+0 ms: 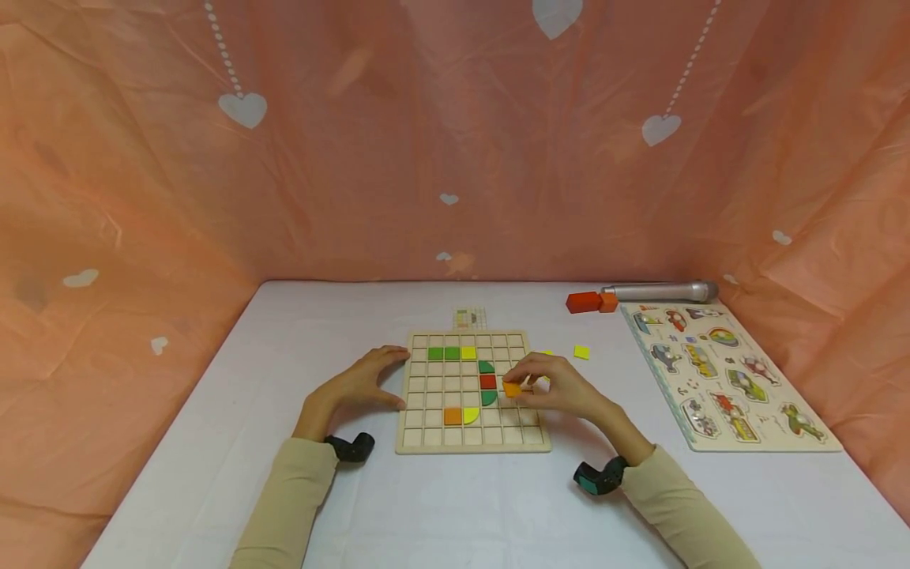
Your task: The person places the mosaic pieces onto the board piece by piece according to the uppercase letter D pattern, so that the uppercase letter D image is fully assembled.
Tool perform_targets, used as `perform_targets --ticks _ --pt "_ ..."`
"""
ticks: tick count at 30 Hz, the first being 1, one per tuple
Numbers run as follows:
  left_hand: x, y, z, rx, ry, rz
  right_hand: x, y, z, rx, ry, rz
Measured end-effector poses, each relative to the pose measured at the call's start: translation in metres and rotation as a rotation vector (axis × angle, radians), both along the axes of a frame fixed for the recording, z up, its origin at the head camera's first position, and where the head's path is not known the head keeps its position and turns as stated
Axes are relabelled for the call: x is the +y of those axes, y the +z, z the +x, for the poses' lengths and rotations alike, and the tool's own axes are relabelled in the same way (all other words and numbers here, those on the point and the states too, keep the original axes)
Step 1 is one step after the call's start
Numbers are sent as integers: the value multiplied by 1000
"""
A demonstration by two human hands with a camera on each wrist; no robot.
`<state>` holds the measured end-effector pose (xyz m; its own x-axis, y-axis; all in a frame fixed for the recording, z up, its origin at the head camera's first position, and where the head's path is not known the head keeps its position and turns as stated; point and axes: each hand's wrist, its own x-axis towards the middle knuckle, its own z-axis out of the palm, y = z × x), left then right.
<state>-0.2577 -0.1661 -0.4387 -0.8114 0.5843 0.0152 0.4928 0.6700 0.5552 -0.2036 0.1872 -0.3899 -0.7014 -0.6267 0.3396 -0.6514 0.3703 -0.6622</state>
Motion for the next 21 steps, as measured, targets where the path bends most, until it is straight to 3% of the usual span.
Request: perform_targets --ticks 6,9,16,21 --pt "0 -1 -1 12 -8 -4 -30 3 4 108 78 -95" --pt "0 0 -1 17 -14 -2 -42 -1 4 89 77 -91" --pt "1 0 -1 7 -8 -2 -64 -36 -9 85 33 22" --pt "1 0 0 -7 -1 0 -81 -41 -4 28 29 55"
